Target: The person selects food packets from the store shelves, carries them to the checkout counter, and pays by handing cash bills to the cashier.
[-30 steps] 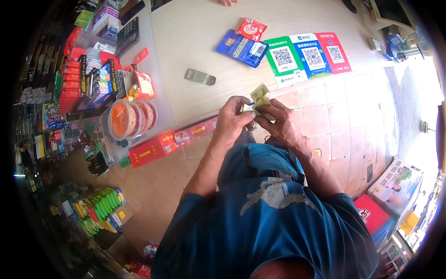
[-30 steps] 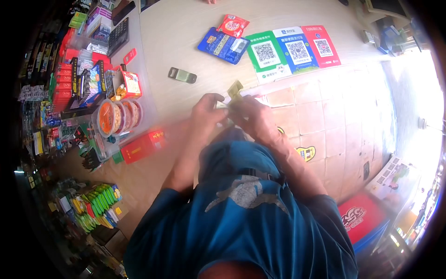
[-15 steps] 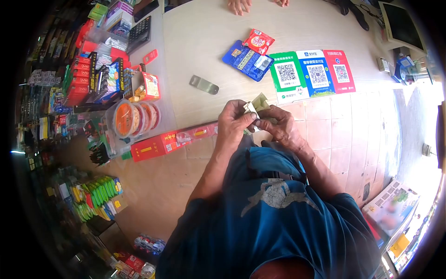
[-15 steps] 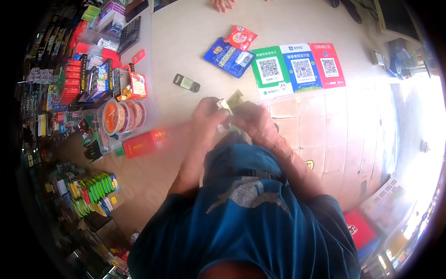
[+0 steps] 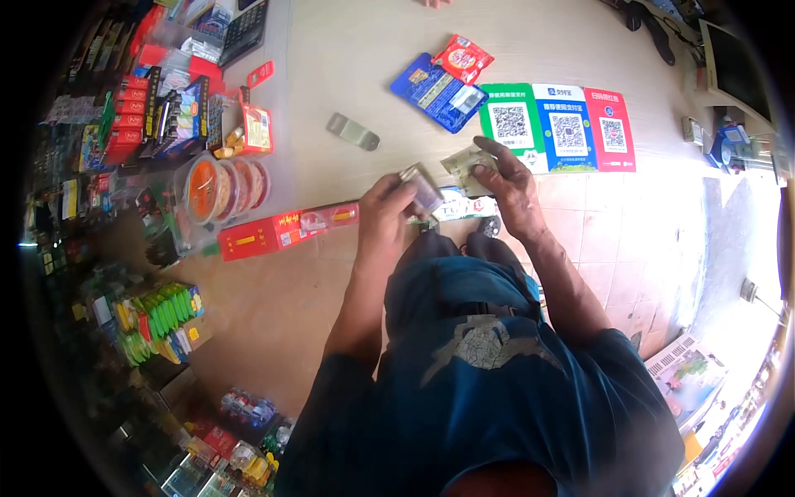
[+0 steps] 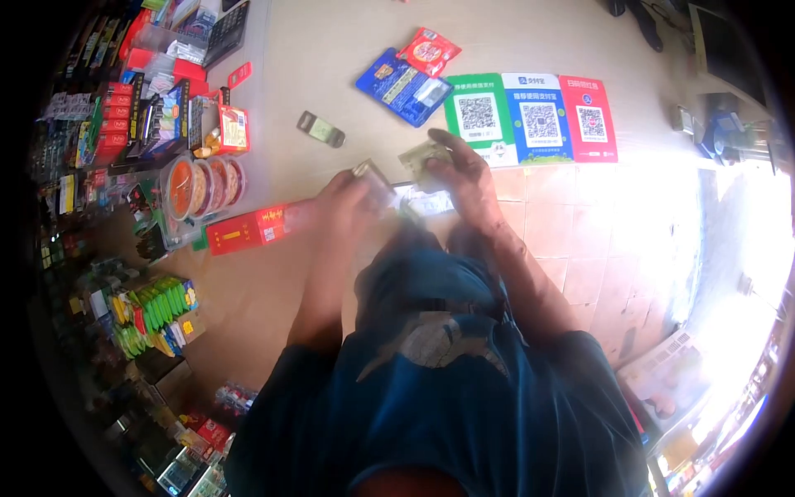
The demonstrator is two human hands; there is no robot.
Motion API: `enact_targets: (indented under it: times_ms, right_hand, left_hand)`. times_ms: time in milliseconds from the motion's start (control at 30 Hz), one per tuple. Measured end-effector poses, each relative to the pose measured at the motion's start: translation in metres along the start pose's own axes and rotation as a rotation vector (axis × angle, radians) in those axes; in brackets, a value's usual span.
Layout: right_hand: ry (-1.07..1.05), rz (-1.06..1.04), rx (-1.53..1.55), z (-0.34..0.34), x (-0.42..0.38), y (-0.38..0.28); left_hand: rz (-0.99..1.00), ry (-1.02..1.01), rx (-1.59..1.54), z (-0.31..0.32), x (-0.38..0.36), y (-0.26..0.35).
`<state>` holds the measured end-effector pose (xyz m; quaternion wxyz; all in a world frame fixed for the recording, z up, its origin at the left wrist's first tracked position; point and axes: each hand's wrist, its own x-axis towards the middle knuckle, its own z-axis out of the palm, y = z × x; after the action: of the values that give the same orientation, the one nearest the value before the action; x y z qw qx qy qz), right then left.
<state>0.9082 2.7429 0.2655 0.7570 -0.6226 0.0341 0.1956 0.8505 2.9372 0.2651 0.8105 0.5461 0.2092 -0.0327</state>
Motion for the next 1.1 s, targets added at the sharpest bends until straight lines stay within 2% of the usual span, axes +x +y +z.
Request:
enact_targets:
  times_ms: [67, 133, 233, 267, 300, 333, 367, 467, 533, 567, 600, 633, 667, 700, 733, 767, 800, 833, 867, 900, 933, 967, 1067, 1100]
  right_hand:
    - [0.086, -0.055, 0.013, -0.001, 0.006, -0.004]
    - [0.055, -0.062, -0.072, -0.014, 0.017, -0.007]
    - [0.077, -0.107, -0.074, -0.021, 0.041, -0.013]
    - [0.086, -0.166, -0.055, -0.023, 0.053, -0.016]
    - [0.104, -0.210, -0.163, -0.027, 0.066, -0.025]
    - [0.122, -0.253, -0.270, -0.034, 0.081, -0.034]
    - [0.133, -0.305, -0.243, -0.041, 0.101, -0.039]
    - [0.129, -0.351, -0.169, -0.061, 0.156, -0.060]
    - [0.033, -0.352, -0.249, -0.075, 0.184, -0.066]
    - [0.106, -0.182, -0.351, -0.071, 0.185, -0.076]
    - [0.186, -0.186, -0.581, -0.088, 0.205, -0.061]
    - [0.347, -0.293, -0.862, -0.088, 0.200, -0.059]
    - [0.506, -0.404, -1.144, -0.088, 0.192, -0.056]
    - [0.523, -0.614, -1.120, -0.072, 0.161, -0.062]
    - [0.502, -0.719, -1.009, -0.048, 0.126, -0.068]
    - [0.362, -0.729, -0.897, -0.029, 0.093, -0.060]
    - [0.039, -0.643, -0.575, -0.024, 0.066, -0.030]
    - [-0.206, -0.485, -0.564, -0.033, 0.043, 0.021]
    - [-0.380, -0.346, -0.895, -0.017, 0.011, 0.039]
    - [-0.469, -0.557, -0.822, -0.020, -0.002, 0.097]
    - [-0.590, -0.292, -1.027, -0.006, -0.012, 0.116]
    - [-0.629, -0.042, -1.093, -0.014, -0.010, 0.169]
    - [-0.402, 0.407, -1.169, -0.016, 0.014, 0.281]
    - [-0.372, 0.397, -1.198, -0.014, 0.021, 0.309]
  left_hand:
    - [0.162, 0.031, 0.279, -0.003, -0.012, 0.002]
    - [0.265, 0.061, 0.541, -0.008, -0.020, 0.003]
    - [0.581, -0.023, 1.029, -0.037, -0.023, -0.010]
    - [0.540, -0.024, 0.895, -0.044, -0.022, -0.017]
    - [0.503, -0.022, 0.759, -0.047, -0.023, -0.019]
    - [0.282, 0.017, 0.308, -0.046, -0.024, -0.016]
    - [0.057, 0.049, -0.141, -0.045, -0.025, -0.015]
    - [0.037, 0.067, -0.333, -0.047, -0.030, -0.024]
    - [0.060, 0.116, -0.306, -0.045, -0.036, -0.024]
    - [0.067, 0.142, -0.288, -0.044, -0.041, -0.022]
    - [0.133, 0.164, -0.057, -0.044, -0.046, -0.020]
    - [0.195, 0.182, 0.173, -0.044, -0.049, -0.017]
    - [0.200, 0.191, 0.189, -0.047, -0.051, -0.020]
    - [0.205, 0.201, 0.205, -0.050, -0.053, -0.024]
    - [0.209, 0.210, 0.220, -0.053, -0.055, -0.027]
    - [0.232, 0.224, 0.262, -0.062, -0.056, -0.039]
    - [0.198, 0.254, 0.216, -0.065, -0.059, -0.045]
    - [0.166, 0.285, 0.168, -0.069, -0.061, -0.051]
    - [0.081, 0.334, 0.028, -0.067, -0.065, -0.053]
    - [0.030, 0.374, 0.002, -0.071, -0.069, -0.060]
    - [-0.020, 0.415, -0.026, -0.074, -0.072, -0.067]
    - [-0.044, 0.445, 0.064, -0.083, -0.078, -0.078]
    - [-0.151, 0.519, 0.005, -0.095, -0.087, -0.104]
    - [-0.199, 0.536, -0.071, -0.098, -0.091, -0.112]
